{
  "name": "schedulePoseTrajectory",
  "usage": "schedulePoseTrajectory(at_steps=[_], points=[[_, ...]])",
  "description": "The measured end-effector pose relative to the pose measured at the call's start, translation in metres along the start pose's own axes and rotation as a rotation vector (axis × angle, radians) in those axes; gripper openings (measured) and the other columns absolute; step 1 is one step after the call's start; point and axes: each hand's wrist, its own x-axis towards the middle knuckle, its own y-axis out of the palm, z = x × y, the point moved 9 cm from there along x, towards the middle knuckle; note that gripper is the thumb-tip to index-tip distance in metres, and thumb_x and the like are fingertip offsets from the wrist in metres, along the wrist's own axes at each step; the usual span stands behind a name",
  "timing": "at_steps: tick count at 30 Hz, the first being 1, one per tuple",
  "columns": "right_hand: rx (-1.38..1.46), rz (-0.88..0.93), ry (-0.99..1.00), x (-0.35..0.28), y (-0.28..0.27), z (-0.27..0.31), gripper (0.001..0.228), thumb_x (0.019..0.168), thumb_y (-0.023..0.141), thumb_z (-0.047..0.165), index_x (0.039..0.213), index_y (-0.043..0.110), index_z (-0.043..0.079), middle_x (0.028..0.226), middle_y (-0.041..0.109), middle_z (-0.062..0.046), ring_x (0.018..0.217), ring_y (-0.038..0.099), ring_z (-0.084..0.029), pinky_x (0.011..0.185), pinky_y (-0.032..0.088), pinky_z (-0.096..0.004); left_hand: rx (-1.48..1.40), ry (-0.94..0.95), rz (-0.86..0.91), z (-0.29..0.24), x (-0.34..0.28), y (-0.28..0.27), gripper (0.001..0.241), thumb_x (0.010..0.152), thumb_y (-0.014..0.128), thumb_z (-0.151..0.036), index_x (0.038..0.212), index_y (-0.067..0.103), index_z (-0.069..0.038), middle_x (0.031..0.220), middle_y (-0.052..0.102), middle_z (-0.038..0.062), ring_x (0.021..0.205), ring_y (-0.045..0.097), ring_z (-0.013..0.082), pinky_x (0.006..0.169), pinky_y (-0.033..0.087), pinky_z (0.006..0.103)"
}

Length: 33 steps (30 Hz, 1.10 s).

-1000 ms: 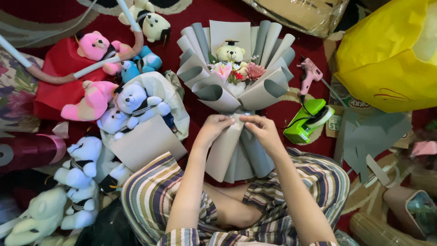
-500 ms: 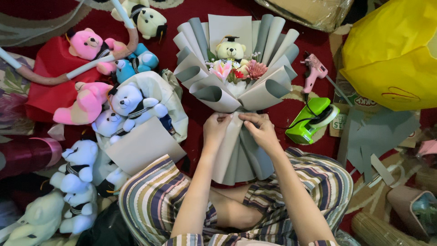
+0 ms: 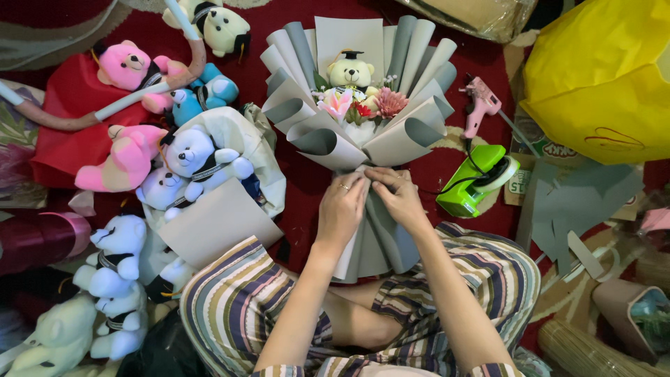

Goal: The person cuts grey wrapping paper with pink scissors and then wraps it around a bouquet containing a small teddy bear and flowers.

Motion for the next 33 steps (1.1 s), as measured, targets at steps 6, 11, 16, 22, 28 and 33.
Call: schedulePoseTrajectory(at_steps=[6, 11, 16, 22, 28, 33], points=[[0.007, 0.018, -0.004, -0.003, 0.004, 0.001, 0.035, 0.097, 0.061, 0.023, 0.129, 0.073, 0.024, 0.127, 0.070, -0.007, 0.106, 0.053, -0.026, 0.097, 0.041, -0.039, 0.078, 0.091, -0.003, -0.007, -0.005, 0.006, 0.026, 0.095, 0.062, -0.012, 0.119, 0.067, -0.004, 0.124, 0.066, 0.009, 0.115, 0.063, 0.0248, 0.089, 0.054, 0.0348], [-0.134, 0.001, -0.023, -0.005, 0.014, -0.023, 0.037, 0.094, 0.061, 0.026, 0.130, 0.071, 0.032, 0.129, 0.067, 0.006, 0.110, 0.052, -0.021, 0.083, 0.035, -0.035, 0.170, 0.160, -0.068, -0.016, -0.007, 0.008, 0.029, 0.091, 0.065, -0.019, 0.112, 0.067, 0.000, 0.119, 0.066, 0.015, 0.117, 0.061, 0.0312, 0.096, 0.052, 0.0416], [-0.231, -0.019, -0.038, -0.007, 0.017, -0.013, 0.039, 0.092, 0.059, 0.021, 0.128, 0.070, 0.031, 0.131, 0.065, 0.006, 0.112, 0.052, -0.023, 0.082, 0.034, -0.037, 0.261, 0.184, -0.107, -0.029, -0.010, 0.005, 0.032, 0.090, 0.058, -0.019, 0.112, 0.066, 0.003, 0.117, 0.065, 0.018, 0.115, 0.060, 0.0329, 0.093, 0.050, 0.0434], [-0.308, -0.041, 0.018, -0.016, 0.010, 0.016, 0.044, 0.088, 0.055, 0.014, 0.128, 0.069, 0.027, 0.132, 0.058, 0.003, 0.115, 0.049, -0.027, 0.086, 0.035, -0.041, 0.277, 0.205, -0.138, -0.031, -0.014, 0.008, 0.038, 0.090, 0.050, -0.016, 0.115, 0.064, 0.008, 0.120, 0.063, 0.023, 0.116, 0.058, 0.0362, 0.088, 0.048, 0.0444], [-0.388, -0.114, -0.010, -0.021, 0.004, 0.021, 0.044, 0.086, 0.054, 0.012, 0.122, 0.070, 0.031, 0.118, 0.060, 0.005, 0.109, 0.052, -0.020, 0.083, 0.032, -0.036, 0.317, 0.156, -0.067, -0.027, -0.018, 0.014, 0.044, 0.083, 0.059, -0.022, 0.117, 0.065, 0.006, 0.122, 0.062, 0.020, 0.115, 0.055, 0.0366, 0.090, 0.044, 0.0469], [-0.380, -0.107, 0.019, -0.019, 0.006, 0.017, 0.045, 0.087, 0.051, 0.012, 0.123, 0.070, 0.032, 0.117, 0.063, 0.005, 0.109, 0.053, -0.020, 0.083, 0.031, -0.036, 0.312, 0.125, -0.054, -0.022, -0.017, 0.011, 0.046, 0.081, 0.062, -0.025, 0.118, 0.066, 0.001, 0.121, 0.064, 0.016, 0.115, 0.055, 0.0336, 0.093, 0.044, 0.0475]])
